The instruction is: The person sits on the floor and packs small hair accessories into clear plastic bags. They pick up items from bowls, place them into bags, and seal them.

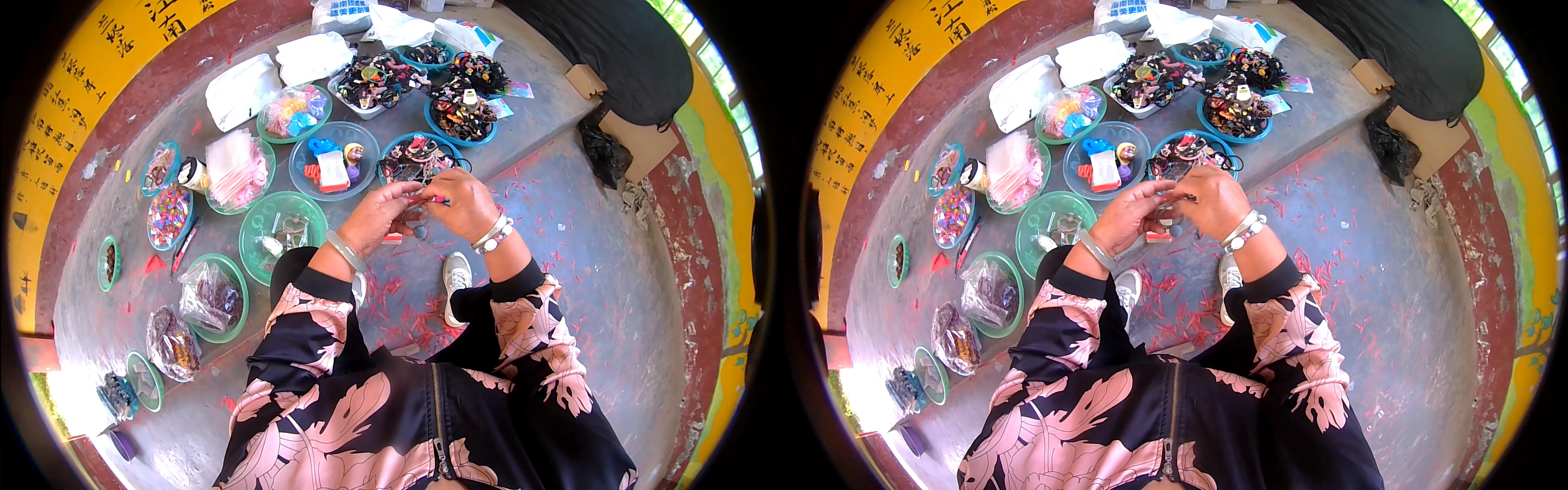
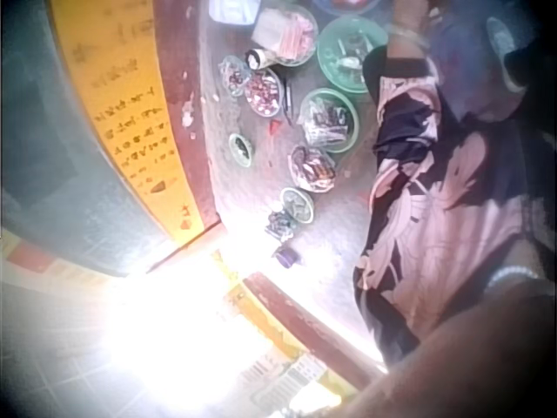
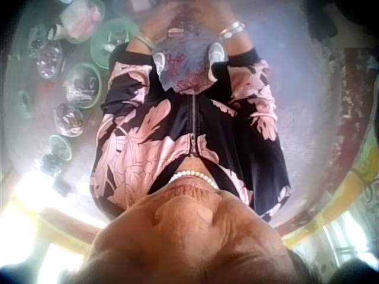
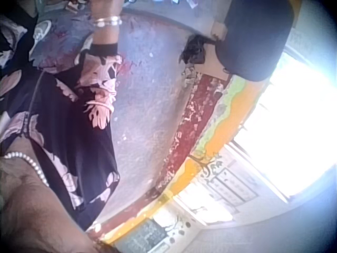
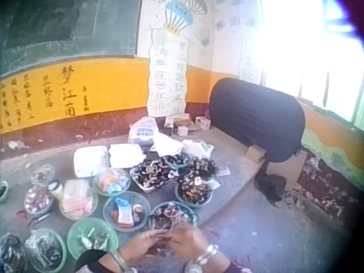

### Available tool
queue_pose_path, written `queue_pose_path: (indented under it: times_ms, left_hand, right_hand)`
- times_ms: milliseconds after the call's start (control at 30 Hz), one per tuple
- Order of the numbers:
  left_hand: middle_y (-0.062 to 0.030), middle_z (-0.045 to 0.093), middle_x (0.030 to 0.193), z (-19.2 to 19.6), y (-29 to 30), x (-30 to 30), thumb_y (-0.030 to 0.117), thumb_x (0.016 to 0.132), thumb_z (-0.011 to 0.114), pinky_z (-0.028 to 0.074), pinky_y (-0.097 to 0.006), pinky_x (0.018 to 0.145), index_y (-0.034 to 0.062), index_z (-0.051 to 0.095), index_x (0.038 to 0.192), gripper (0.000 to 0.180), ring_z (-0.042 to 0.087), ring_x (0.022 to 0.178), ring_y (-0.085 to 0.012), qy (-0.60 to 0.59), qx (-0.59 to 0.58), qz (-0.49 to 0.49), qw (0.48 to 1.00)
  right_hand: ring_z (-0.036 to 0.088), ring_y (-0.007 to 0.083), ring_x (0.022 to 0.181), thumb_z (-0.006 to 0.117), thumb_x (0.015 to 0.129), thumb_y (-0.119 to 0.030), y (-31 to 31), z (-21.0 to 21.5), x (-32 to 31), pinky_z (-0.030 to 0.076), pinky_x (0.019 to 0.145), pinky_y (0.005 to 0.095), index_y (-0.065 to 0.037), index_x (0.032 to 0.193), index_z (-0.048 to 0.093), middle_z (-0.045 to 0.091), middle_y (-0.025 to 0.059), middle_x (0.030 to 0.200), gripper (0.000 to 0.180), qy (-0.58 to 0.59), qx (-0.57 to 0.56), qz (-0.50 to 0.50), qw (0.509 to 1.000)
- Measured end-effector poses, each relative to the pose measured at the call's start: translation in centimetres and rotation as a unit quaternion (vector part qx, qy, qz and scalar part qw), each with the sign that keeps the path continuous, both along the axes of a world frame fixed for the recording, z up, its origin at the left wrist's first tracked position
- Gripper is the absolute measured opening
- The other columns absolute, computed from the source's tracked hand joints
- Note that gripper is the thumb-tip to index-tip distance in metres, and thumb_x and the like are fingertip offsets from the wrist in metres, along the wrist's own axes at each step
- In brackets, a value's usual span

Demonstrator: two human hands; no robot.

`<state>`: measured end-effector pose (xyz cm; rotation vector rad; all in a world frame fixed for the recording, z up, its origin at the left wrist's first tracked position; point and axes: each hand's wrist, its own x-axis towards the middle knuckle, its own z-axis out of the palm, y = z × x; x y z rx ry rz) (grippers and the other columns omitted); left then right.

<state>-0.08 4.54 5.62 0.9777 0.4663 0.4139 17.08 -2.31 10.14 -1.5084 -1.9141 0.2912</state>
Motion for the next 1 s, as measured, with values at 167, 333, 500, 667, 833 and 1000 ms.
queue_pose_path:
  times_ms: [167,333,500,667,833,1000]
  left_hand:
    - [-0.0111,0.052,0.117,-0.1,0.0,-0.1,0.010,0.093,0.037,0.056,-0.030,0.068,0.0017,0.039,0.126,0.034,0.060,0.097,-0.0200,-0.004,0.001,-0.003,1.000]
    - [-0.0111,0.052,0.116,0.0,0.0,0.1,0.010,0.093,0.037,0.056,-0.030,0.068,0.0019,0.039,0.127,0.035,0.059,0.097,-0.0199,-0.006,0.016,0.004,1.000]
    - [-0.0108,0.053,0.115,0.1,-0.2,0.0,0.011,0.093,0.038,0.055,-0.028,0.067,0.0020,0.039,0.128,0.036,0.060,0.096,-0.0193,0.013,0.036,0.003,0.999]
    - [-0.0096,0.054,0.112,0.4,-0.5,0.2,0.012,0.093,0.038,0.054,-0.026,0.065,0.0031,0.040,0.128,0.036,0.060,0.096,-0.0174,0.021,0.056,0.000,0.998]
    - [-0.0077,0.055,0.113,0.3,-0.9,0.5,0.012,0.093,0.039,0.053,-0.025,0.064,0.0042,0.041,0.128,0.036,0.060,0.096,-0.0161,0.055,0.106,-0.024,0.993]
    - [-0.0075,0.055,0.115,0.1,-1.0,0.8,0.012,0.093,0.037,0.053,-0.025,0.063,0.0047,0.041,0.127,0.035,0.059,0.098,-0.0170,0.056,0.133,-0.027,0.989]
  right_hand:
    - [0.057,0.0271,0.080,0.063,0.064,-0.011,0.0,0.2,0.1,0.044,0.078,0.0383,-0.006,0.072,0.067,0.059,0.0092,0.077,0.010,-0.021,0.022,-0.015,0.999]
    - [0.055,0.0289,0.089,0.063,0.064,-0.011,0.0,-0.4,0.3,0.044,0.080,0.0375,-0.007,0.073,0.069,0.061,0.0112,0.090,0.011,-0.028,0.027,-0.029,0.999]
    - [0.054,0.0298,0.099,0.063,0.064,-0.011,0.3,-1.2,0.4,0.043,0.085,0.0376,-0.007,0.072,0.070,0.061,0.0126,0.101,0.011,-0.038,0.033,-0.006,0.999]
    - [0.052,0.0300,0.103,0.062,0.065,-0.014,0.3,-1.9,0.6,0.042,0.088,0.0381,-0.007,0.069,0.069,0.061,0.0118,0.102,0.011,-0.043,-0.004,0.026,0.999]
    - [0.050,0.0312,0.108,0.060,0.069,-0.021,0.5,-2.3,0.8,0.041,0.090,0.0385,-0.007,0.070,0.069,0.061,0.0114,0.104,0.018,-0.145,-0.096,0.050,0.984]
    - [0.046,0.0326,0.114,0.064,0.067,-0.019,0.2,-2.7,0.2,0.038,0.095,0.0388,-0.008,0.073,0.070,0.058,0.0138,0.111,0.014,-0.135,-0.106,-0.037,0.984]
